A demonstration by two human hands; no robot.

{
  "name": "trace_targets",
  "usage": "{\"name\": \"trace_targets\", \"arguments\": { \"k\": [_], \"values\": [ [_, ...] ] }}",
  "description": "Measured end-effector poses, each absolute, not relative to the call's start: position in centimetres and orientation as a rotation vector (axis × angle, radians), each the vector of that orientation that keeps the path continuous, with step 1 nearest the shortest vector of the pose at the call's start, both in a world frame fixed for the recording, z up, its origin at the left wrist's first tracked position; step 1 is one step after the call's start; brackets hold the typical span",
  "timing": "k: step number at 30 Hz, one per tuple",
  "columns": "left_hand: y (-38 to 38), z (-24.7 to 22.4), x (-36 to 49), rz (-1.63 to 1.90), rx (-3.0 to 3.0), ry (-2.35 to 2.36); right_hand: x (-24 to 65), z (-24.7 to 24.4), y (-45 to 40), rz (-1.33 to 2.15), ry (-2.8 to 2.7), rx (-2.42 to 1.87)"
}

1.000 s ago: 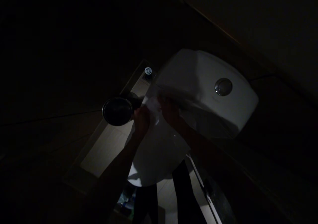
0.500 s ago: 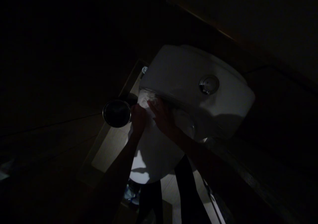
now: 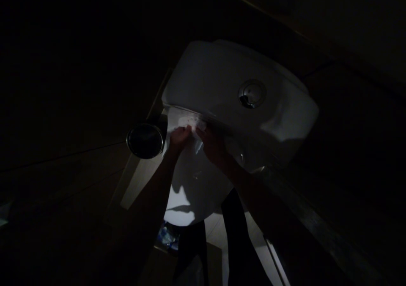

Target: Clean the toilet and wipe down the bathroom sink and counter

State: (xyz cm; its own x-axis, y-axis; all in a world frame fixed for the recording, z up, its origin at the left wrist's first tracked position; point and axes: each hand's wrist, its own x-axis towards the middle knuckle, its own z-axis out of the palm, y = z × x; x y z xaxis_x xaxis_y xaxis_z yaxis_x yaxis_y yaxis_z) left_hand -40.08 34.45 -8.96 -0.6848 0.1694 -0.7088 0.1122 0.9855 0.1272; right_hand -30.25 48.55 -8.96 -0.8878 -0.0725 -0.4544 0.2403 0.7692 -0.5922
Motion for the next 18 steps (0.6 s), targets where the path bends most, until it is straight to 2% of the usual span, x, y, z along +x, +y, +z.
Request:
{"name": "trace_targets", "arguments": {
  "k": [5, 8, 12, 18],
  "values": [
    [36.2, -9.6, -40.5, 0.100, 0.133, 2.328, -28.8, -8.3, 49.5, -0.939, 2.442, 0.223],
    [37.6, -10.3, -39.6, 0.117, 0.329, 2.395, -27.3, -8.2, 50.5, -0.860, 2.429, 0.303],
    [40.8, -10.5, -36.0, 0.067, 0.650, 2.393, -23.5, -8.1, 52.7, -0.834, 2.427, 0.402],
    [45.7, -9.9, -28.5, 0.116, 0.726, 2.368, -14.4, -7.3, 54.8, -0.894, 2.531, 0.610]
  ]
}}
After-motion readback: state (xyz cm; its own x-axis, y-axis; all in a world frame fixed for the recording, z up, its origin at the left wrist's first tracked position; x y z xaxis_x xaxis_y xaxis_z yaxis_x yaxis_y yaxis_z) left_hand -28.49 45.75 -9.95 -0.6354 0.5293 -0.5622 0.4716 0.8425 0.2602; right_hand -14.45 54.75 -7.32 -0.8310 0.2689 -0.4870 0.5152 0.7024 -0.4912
